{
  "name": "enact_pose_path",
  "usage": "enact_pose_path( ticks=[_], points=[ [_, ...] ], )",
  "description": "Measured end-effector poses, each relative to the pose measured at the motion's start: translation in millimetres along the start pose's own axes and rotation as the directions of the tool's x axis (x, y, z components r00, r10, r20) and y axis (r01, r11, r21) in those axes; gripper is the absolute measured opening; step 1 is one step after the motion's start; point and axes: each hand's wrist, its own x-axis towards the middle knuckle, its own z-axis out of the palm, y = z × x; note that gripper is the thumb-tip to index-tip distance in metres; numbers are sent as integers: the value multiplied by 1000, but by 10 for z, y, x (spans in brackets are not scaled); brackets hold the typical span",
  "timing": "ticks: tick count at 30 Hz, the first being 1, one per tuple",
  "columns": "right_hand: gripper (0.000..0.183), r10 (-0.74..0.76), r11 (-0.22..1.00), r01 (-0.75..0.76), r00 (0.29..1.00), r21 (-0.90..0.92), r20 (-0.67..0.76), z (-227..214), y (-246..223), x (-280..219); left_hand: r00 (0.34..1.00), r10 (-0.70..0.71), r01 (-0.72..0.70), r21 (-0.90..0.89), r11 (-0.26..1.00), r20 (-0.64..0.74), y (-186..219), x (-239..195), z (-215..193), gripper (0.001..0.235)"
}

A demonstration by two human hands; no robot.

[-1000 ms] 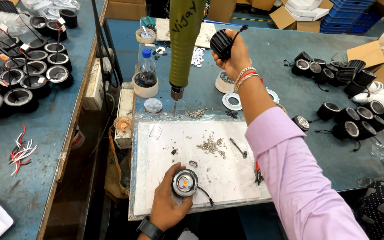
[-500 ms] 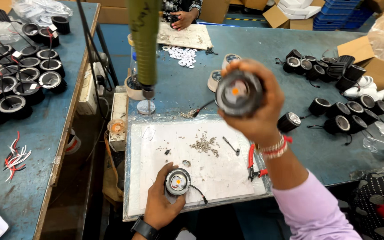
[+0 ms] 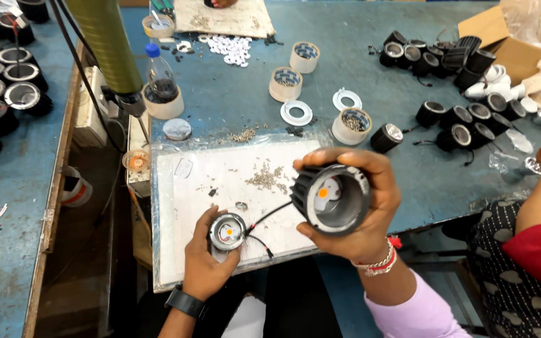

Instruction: The person assembles LED light fixtures by placing a reflective ring into the housing, driving screws with an electric screwdriver, and then fitting a circular plate onto the assembly.

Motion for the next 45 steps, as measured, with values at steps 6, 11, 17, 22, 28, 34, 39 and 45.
enact_pose_path(
  ticks=[6, 11, 17, 22, 28, 34, 39, 45],
  points=[
    [80, 98, 995, -98, 994, 0, -49, 82, -12, -316, 1000, -1, 1, 2, 1000, 2, 50, 5, -1, 87],
    [79, 104, 986, -110, 993, -127, -51, -18, -93, -445, 996, -85, 84, -27, 996, -20, 272, 61, 67, 90],
    [80, 134, 953, -169, 979, -249, -153, -269, -210, -631, 997, 28, -30, 22, 999, 75, 640, 265, 476, 92],
    [79, 96, 944, -155, 973, -291, -208, -524, -343, -773, 968, 82, -77, -29, 997, 239, 839, 574, 1165, 89],
    [79, 86, 939, -159, 967, -304, -238, -773, -482, -928, 880, 260, -258, -60, 964, 398, 767, 762, 2068, 85],
    [80, 131, 944, -200, 957, -262, -258, -907, -514, -1034, 833, 323, -317, -92, 944, 449, 522, 841, 2732, 80],
    [81, 140, 943, -208, 956, -261, -256, -971, -490, -1055, 799, 346, -359, -71, 931, 492, 309, 917, 2933, 72],
    [80, 162, 942, -224, 955, -249, -248, -970, -429, -1062, 804, 251, -338, 67, 939, 539, 329, 956, 2950, 71]
  ],
)
